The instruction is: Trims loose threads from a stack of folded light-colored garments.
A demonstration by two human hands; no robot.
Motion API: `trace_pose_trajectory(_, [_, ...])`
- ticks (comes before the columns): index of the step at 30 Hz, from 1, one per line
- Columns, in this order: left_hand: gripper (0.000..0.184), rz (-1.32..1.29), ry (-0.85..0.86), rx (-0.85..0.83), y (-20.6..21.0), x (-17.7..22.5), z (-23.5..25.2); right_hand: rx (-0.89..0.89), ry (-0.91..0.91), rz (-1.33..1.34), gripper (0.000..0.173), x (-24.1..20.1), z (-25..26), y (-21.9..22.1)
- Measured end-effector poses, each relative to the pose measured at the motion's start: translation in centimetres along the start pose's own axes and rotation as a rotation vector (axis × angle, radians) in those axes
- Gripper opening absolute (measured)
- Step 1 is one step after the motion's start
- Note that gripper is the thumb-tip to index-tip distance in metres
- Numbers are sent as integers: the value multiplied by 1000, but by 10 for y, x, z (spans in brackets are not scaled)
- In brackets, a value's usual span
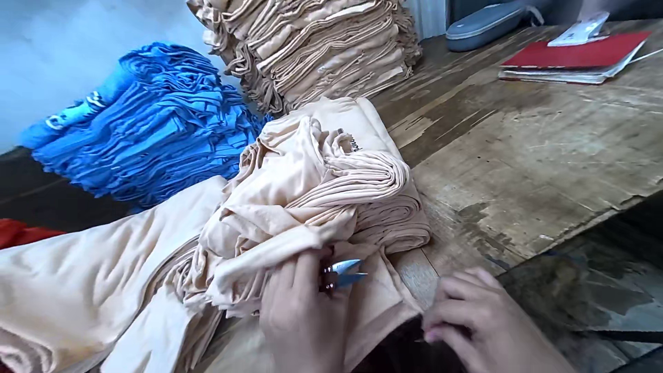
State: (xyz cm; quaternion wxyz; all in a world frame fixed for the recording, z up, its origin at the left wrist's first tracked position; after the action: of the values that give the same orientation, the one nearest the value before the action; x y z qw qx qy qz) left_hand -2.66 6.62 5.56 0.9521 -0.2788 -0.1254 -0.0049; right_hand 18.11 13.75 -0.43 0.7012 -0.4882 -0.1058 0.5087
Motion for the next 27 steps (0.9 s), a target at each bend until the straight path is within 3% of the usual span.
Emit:
trace_pose_trajectory(2, [11,0,111,-4,9,-2,0,-162,46,-51,13,7,-6,-13])
trace_pose_trajectory(3, [9,-31,171,-47,18,-5,-3,-149,79,-71,20,9,-6,-15])
trace_pose_trajectory(5, [8,-109,185,-168,33,-8,-11,-2,156,-84,31,7,0,-9])
trace_pose_trajectory(7, [20,-186,122,-276,31,-5,-14,121,215,-58,35,0,8,8])
trace_pose_trajectory(10, [37,-297,70,-462,14,7,-15,187,259,-54,26,-7,12,31])
trace_pose_trajectory(13, [21,-178,88,-438,1,14,-21,254,352,-29,21,-7,12,32])
trace_pose_trajectory(19, [21,-183,90,-463,6,25,-26,384,364,108,17,-12,15,34])
trace_pose_trajectory(23, [19,-247,88,-452,9,19,-25,328,365,83,17,-10,7,22])
trace_pose_trajectory(27, [31,-351,-48,-637,4,5,-33,225,406,-137,22,-6,-3,0])
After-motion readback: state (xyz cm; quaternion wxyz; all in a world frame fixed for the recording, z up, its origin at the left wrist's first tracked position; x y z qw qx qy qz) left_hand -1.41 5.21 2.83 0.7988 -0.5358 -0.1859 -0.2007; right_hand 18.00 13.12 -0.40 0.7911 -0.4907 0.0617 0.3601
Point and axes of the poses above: each hand's wrist, its own z-axis towards the middle knuckle, its own y-axis out of the palm, x = y × z, the point moved 4 cm from there along z, towards the middle knuckle, and after that the axes turned 13 degrees about -z, right-handed, at the moved point
